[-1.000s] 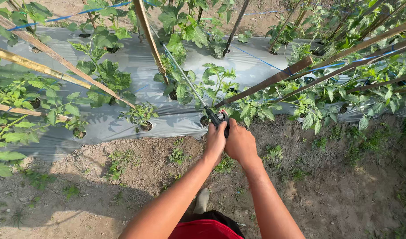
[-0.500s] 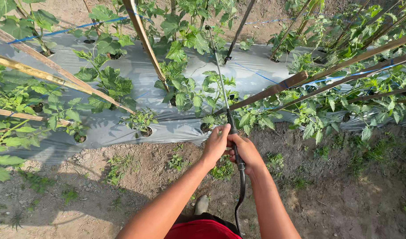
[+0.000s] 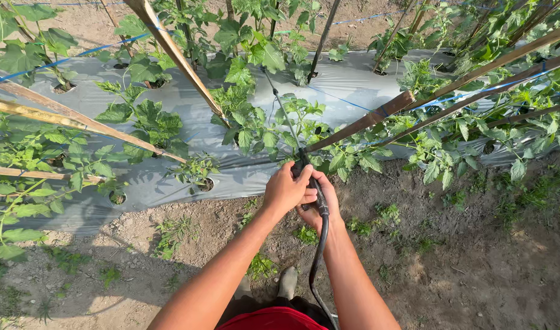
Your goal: The person uses a hand sprayer to apply liquid to the leaves of rows of plants in an outdoor garden.
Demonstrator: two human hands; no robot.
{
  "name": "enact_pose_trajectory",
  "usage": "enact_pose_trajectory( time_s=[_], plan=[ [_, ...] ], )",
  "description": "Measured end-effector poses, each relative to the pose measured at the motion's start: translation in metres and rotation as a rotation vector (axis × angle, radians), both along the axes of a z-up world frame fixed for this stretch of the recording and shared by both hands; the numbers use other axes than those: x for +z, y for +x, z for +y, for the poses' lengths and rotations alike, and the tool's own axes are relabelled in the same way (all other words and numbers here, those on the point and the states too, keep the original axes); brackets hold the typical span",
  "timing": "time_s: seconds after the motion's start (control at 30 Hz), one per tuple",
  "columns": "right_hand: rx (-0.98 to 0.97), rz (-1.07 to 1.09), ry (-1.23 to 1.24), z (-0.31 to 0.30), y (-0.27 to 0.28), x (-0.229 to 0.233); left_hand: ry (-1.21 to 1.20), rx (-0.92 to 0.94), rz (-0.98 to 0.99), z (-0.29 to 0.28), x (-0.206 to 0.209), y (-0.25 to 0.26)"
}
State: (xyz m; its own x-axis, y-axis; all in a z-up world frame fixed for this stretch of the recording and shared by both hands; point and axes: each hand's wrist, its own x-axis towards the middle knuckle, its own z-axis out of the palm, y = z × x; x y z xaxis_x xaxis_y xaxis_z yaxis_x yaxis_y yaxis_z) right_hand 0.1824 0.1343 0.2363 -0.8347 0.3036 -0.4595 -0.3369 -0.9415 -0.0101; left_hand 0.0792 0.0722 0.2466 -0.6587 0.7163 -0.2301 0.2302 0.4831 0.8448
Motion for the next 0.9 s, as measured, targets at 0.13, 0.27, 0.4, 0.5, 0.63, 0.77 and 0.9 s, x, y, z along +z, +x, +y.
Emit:
enact_pose_trajectory(
  time_s=[0.13,0.27,0.4,0.5,0.63,0.77,0.9],
  plan=[
    [-0.019,0.051,-0.005,-0.007,0.0,-0.003,0.064,-0.02,-0.027,-0.004,-0.003,0.0],
    [-0.005,0.016,-0.027,-0.009,0.001,-0.012,0.033,-0.016,-0.054,-0.013,-0.002,0.003],
    [0.047,0.021,-0.043,-0.014,0.001,-0.019,-0.012,-0.009,0.0,-0.028,0.002,0.001],
    [0.108,0.08,-0.058,-0.017,0.003,-0.017,-0.01,0.009,0.068,-0.036,0.005,0.002],
    [0.117,0.053,-0.058,-0.019,0.006,-0.009,-0.018,0.03,0.059,-0.037,0.005,0.009],
    [0.112,0.036,-0.002,-0.026,0.012,0.004,0.033,0.02,0.002,-0.041,0.013,0.015],
    [0.109,-0.043,0.113,-0.029,0.023,0.015,0.091,-0.024,-0.116,-0.048,0.028,0.025]
  ],
)
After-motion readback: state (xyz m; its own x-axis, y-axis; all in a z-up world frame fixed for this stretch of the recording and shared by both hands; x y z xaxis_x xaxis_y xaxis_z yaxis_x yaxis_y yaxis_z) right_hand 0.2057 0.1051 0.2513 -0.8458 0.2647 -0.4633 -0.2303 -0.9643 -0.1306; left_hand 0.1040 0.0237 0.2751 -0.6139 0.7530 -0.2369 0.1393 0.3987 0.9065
